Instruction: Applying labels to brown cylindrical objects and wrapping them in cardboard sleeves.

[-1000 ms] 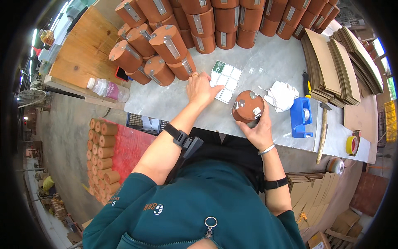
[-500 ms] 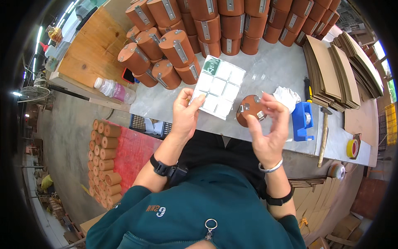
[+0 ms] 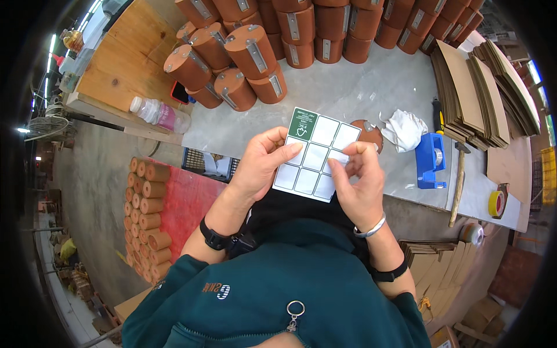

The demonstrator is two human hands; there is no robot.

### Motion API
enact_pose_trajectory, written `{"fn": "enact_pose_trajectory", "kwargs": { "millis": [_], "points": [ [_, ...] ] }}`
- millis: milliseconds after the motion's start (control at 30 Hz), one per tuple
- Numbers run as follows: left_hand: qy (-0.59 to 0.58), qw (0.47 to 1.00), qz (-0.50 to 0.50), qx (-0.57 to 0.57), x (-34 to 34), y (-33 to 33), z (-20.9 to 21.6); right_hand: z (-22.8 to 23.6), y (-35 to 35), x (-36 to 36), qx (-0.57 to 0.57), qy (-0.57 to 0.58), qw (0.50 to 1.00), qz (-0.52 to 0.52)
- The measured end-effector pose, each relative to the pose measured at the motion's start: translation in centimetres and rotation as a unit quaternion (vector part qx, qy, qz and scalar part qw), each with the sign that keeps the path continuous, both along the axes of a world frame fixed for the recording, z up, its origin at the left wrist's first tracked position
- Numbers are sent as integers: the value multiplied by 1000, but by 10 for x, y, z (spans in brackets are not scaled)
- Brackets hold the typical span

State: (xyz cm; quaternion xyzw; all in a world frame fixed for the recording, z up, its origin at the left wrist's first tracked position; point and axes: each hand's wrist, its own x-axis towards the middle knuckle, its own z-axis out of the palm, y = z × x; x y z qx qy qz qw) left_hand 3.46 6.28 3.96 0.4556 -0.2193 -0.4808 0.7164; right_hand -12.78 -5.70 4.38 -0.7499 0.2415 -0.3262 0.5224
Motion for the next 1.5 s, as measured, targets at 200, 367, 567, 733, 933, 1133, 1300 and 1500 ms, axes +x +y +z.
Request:
{"fn": "enact_pose_trajectory", "kwargs": {
  "millis": [200,367,567,733,933,1133,1300,1500],
  "points": [
    [34,996,-29,78,-8,0,17,41,-9,-1,-322,30,938,-122],
    [30,992,-100,75,-9,4,25,44,-9,9,-408,45,911,35],
    [-29,991,-102,80,-6,12,26,46,-9,11,-398,39,911,96],
    [-45,992,-96,75,-2,15,18,47,-8,14,-404,33,907,117],
    [-27,990,-92,104,-2,18,22,38,-8,15,-390,43,909,142],
    [-40,990,-86,102,3,30,22,47,-3,21,-331,51,925,178],
    [-87,986,-94,107,13,42,17,38,-1,29,-321,59,923,204],
    [-137,985,-64,83,24,66,2,28,8,46,-211,28,956,202]
  ]
}}
